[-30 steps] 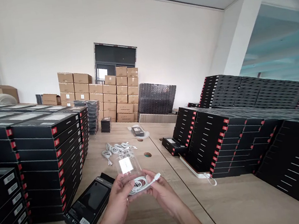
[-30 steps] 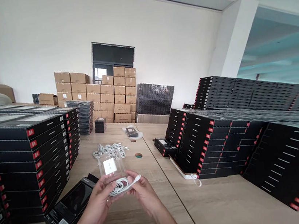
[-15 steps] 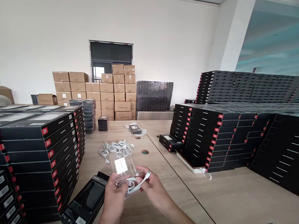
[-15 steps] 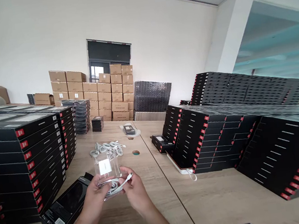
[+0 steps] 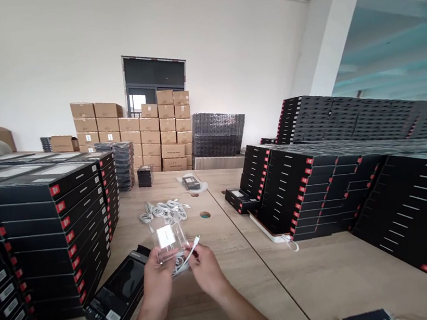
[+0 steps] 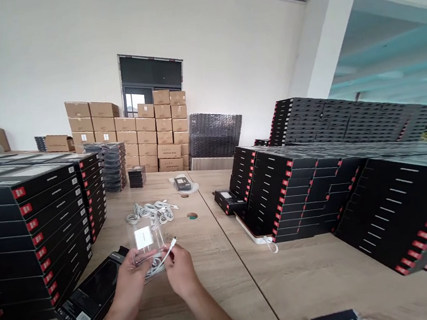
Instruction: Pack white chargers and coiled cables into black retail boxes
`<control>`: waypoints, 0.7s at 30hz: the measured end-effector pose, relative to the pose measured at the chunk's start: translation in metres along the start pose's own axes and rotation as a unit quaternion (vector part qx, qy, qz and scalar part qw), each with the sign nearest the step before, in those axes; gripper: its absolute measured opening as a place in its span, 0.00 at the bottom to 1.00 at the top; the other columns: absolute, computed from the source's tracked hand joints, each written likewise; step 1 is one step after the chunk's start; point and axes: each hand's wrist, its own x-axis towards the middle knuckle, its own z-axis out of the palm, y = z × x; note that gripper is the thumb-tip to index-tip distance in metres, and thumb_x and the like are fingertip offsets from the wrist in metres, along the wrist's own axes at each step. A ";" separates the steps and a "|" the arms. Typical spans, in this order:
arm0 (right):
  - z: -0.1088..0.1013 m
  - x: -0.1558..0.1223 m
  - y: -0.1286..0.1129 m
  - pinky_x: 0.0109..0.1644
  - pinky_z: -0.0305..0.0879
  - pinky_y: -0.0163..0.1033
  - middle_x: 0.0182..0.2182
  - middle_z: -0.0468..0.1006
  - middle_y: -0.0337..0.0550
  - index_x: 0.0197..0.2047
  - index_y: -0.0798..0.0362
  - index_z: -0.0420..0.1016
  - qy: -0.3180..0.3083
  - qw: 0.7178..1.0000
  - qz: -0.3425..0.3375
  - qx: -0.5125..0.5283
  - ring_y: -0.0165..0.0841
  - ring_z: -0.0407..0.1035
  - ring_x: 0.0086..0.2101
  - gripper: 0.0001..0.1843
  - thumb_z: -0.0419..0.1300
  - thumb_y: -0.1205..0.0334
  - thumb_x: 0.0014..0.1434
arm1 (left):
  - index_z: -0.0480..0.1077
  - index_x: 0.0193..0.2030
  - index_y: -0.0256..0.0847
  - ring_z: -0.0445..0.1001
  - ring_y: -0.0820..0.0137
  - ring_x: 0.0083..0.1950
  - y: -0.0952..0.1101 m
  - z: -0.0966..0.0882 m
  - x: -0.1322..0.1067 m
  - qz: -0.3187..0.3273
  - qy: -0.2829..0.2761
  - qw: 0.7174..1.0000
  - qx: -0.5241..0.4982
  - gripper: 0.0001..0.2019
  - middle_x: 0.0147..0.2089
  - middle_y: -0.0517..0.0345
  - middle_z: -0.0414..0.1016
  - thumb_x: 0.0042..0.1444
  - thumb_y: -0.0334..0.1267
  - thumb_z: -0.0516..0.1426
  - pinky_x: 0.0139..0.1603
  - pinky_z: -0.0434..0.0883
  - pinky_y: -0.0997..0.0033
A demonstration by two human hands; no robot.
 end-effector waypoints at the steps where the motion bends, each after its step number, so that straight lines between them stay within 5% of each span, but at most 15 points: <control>1: -0.002 0.000 0.000 0.30 0.65 0.37 0.27 0.80 0.44 0.38 0.53 0.82 -0.013 1.000 0.007 0.008 0.36 0.70 0.27 0.13 0.60 0.59 0.53 | 0.73 0.37 0.38 0.79 0.61 0.40 0.004 -0.002 0.000 -0.011 -0.014 1.000 -0.002 0.17 0.40 0.50 0.82 0.38 0.38 0.68 0.42 0.73 0.64; 7: -0.015 -0.007 -0.007 0.28 0.65 0.36 0.26 0.80 0.42 0.44 0.54 0.82 -0.088 0.991 0.054 0.083 0.33 0.68 0.25 0.18 0.63 0.54 0.53 | 0.74 0.47 0.39 0.79 0.56 0.45 0.027 -0.009 -0.007 -0.101 -0.177 0.968 -0.149 0.23 0.46 0.48 0.81 0.39 0.32 0.65 0.45 0.74 0.61; 13: -0.015 -0.009 -0.019 0.40 0.66 0.38 0.41 0.81 0.46 0.43 0.50 0.81 -0.028 0.946 0.122 0.299 0.37 0.72 0.39 0.19 0.71 0.56 0.46 | 0.70 0.55 0.42 0.76 0.60 0.54 0.031 -0.010 -0.007 -0.048 -0.103 0.966 -0.230 0.28 0.54 0.48 0.78 0.44 0.30 0.64 0.51 0.72 0.64; 21: -0.018 -0.009 -0.027 0.30 0.60 0.34 0.27 0.77 0.39 0.38 0.52 0.81 0.049 0.970 0.077 0.226 0.31 0.66 0.28 0.16 0.70 0.54 0.46 | 0.70 0.54 0.41 0.73 0.57 0.58 0.034 -0.009 -0.009 -0.047 -0.109 0.969 -0.215 0.29 0.55 0.46 0.77 0.42 0.31 0.66 0.53 0.71 0.64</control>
